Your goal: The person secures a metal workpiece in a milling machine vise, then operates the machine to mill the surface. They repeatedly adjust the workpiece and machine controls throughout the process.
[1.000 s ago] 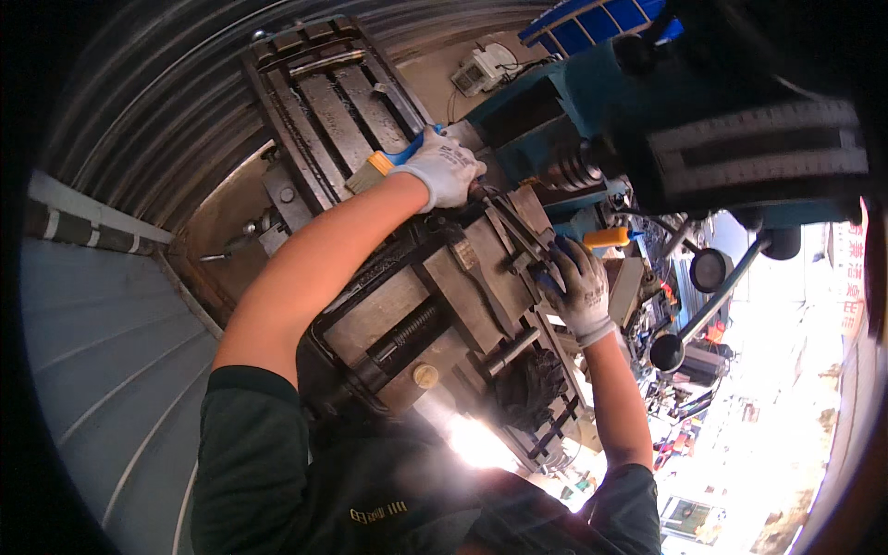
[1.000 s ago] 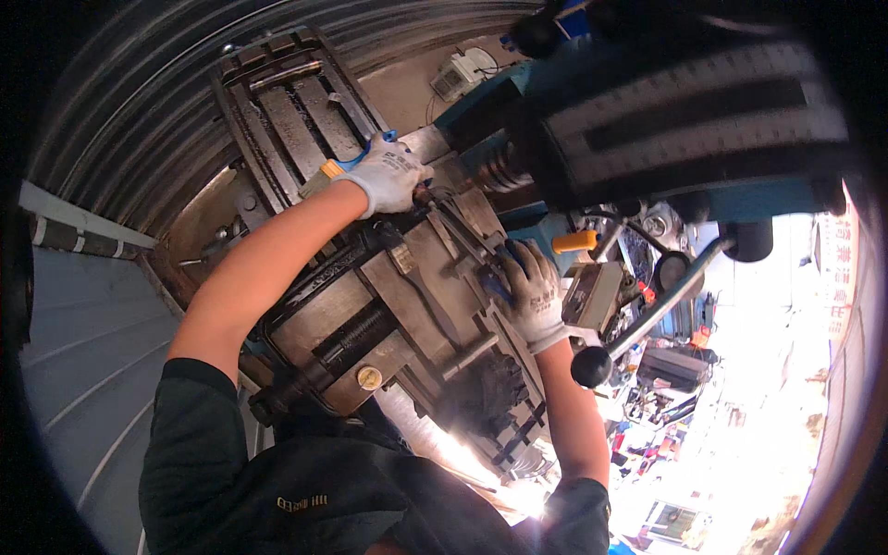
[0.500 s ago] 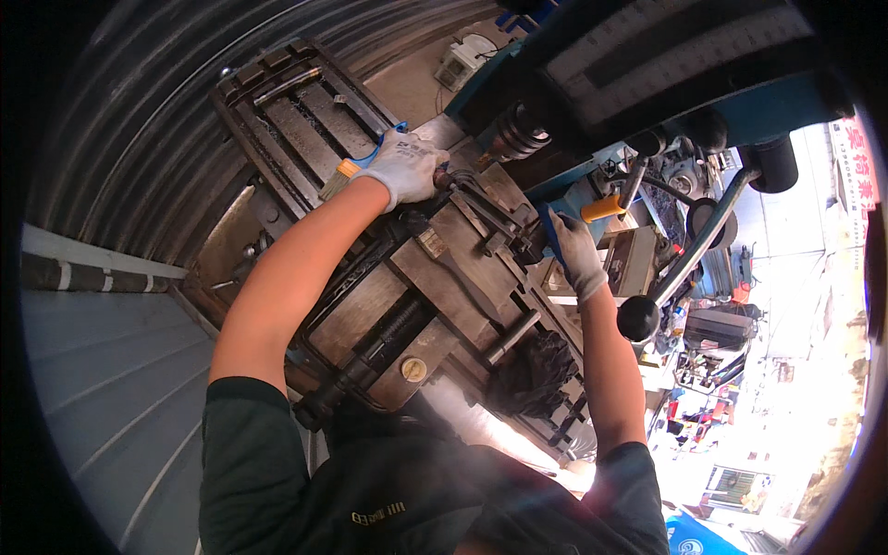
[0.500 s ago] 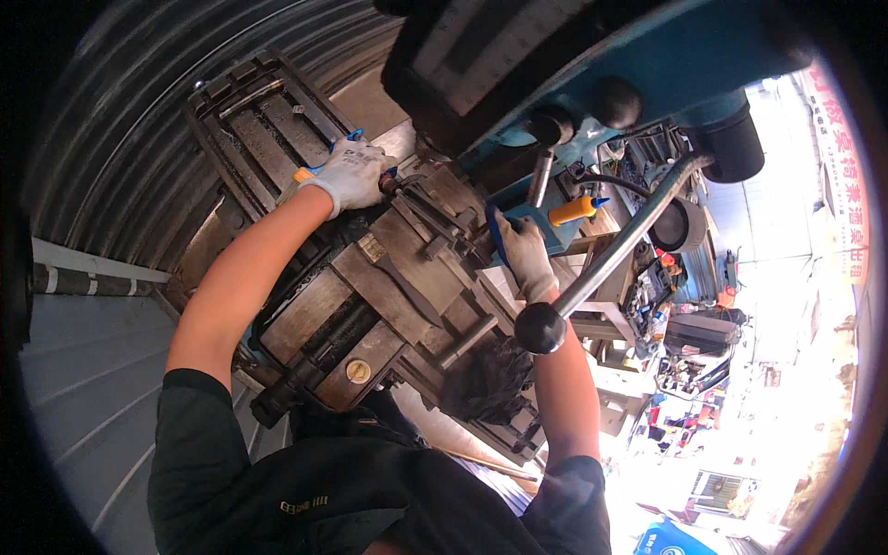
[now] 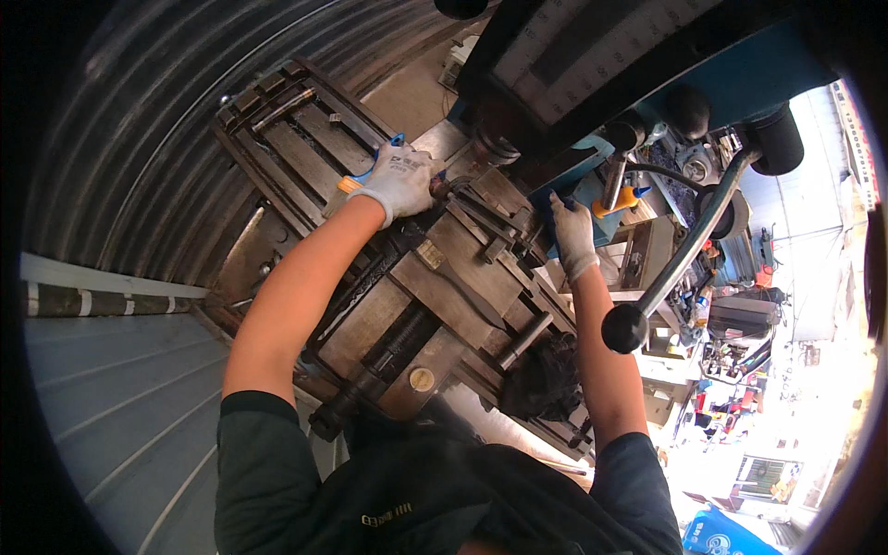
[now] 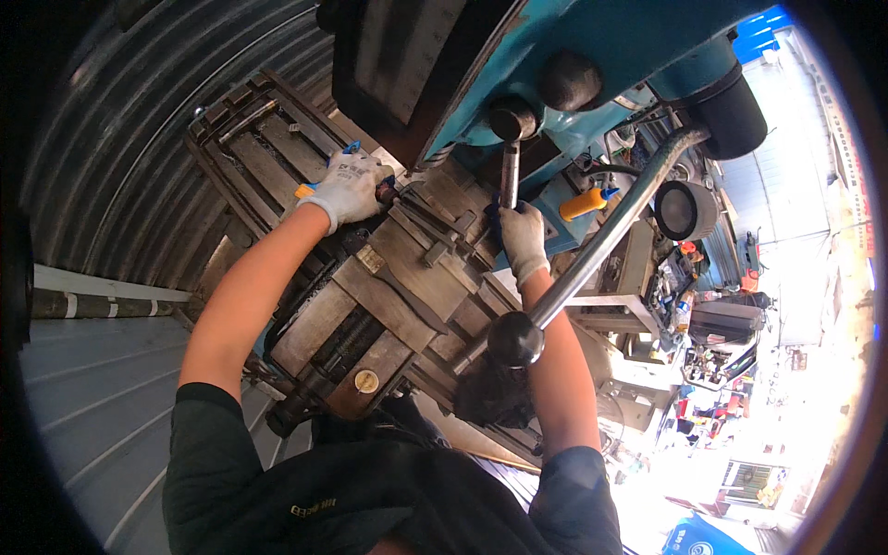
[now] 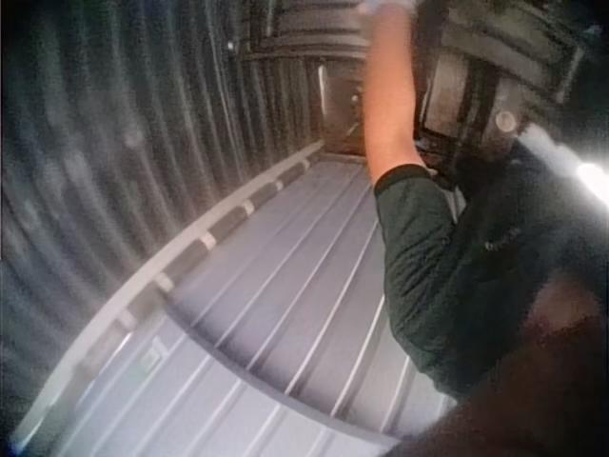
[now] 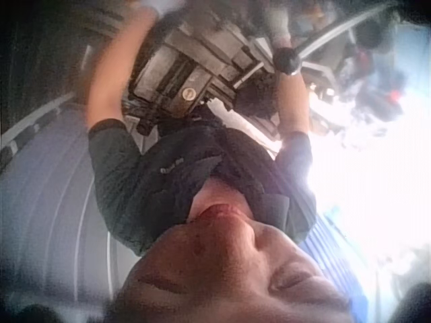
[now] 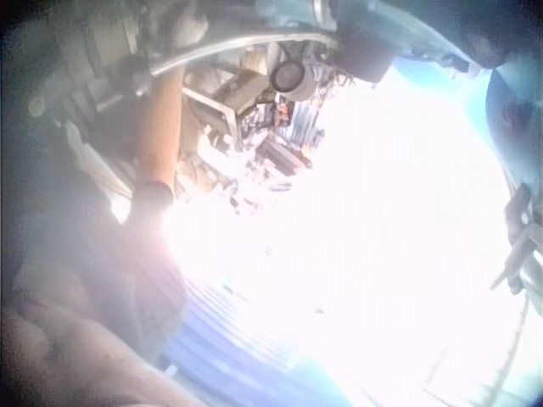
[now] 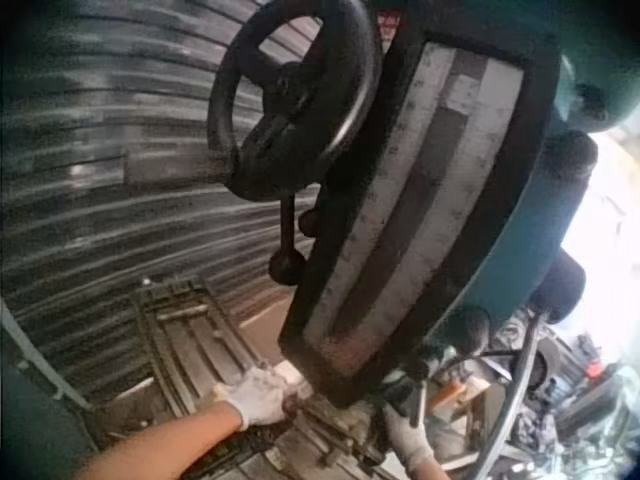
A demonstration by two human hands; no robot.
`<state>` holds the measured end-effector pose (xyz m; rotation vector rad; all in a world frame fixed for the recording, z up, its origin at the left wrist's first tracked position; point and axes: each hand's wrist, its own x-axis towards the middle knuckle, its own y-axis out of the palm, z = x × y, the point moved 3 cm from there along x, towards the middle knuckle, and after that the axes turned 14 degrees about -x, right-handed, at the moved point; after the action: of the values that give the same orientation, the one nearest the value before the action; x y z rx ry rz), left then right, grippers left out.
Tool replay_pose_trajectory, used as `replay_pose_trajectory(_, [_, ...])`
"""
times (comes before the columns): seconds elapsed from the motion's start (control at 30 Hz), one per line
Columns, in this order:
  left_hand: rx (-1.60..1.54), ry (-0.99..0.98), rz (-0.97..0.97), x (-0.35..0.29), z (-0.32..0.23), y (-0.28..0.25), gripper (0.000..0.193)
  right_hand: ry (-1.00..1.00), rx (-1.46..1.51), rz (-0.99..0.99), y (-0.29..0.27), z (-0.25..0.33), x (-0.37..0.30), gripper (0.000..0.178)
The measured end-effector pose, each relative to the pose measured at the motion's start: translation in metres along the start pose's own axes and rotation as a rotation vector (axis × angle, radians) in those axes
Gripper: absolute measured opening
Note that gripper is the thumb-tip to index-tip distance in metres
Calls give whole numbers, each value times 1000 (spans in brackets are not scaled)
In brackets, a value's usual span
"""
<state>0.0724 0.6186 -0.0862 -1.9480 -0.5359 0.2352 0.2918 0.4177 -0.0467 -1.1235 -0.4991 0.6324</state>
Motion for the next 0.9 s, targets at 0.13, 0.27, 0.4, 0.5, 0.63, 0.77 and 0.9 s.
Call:
replay_pose_trajectory(0.13, [-69,-3,108,3,-11,-13,30,-42,-20,-4,17,-45,-1,37])
replay_pose_trajectory(0.27, [-31,3,114,5,-7,-10,33,-50,-11,169,-16,-7,-18,45])
replay_pose_trajectory(0.4, [-39,-40,186,5,-11,-18,47,-26,85,125,-30,3,-36,47])
replay_pose_trajectory(0.5, [55,32,153,-5,-14,-33,62,44,151,125,-46,22,-53,42])
replay_pose_trajectory(0.63, [88,-18,29,-49,-3,-61,81,-142,21,-115,-46,22,-64,47])
replay_pose_trajectory(0.77, [-174,-212,-147,-155,34,-108,67,-613,58,-209,-57,56,-76,46])
replay_pose_trajectory(0.9, [-671,-734,-601,-317,48,-111,50,-814,-234,-201,-47,89,-88,54])
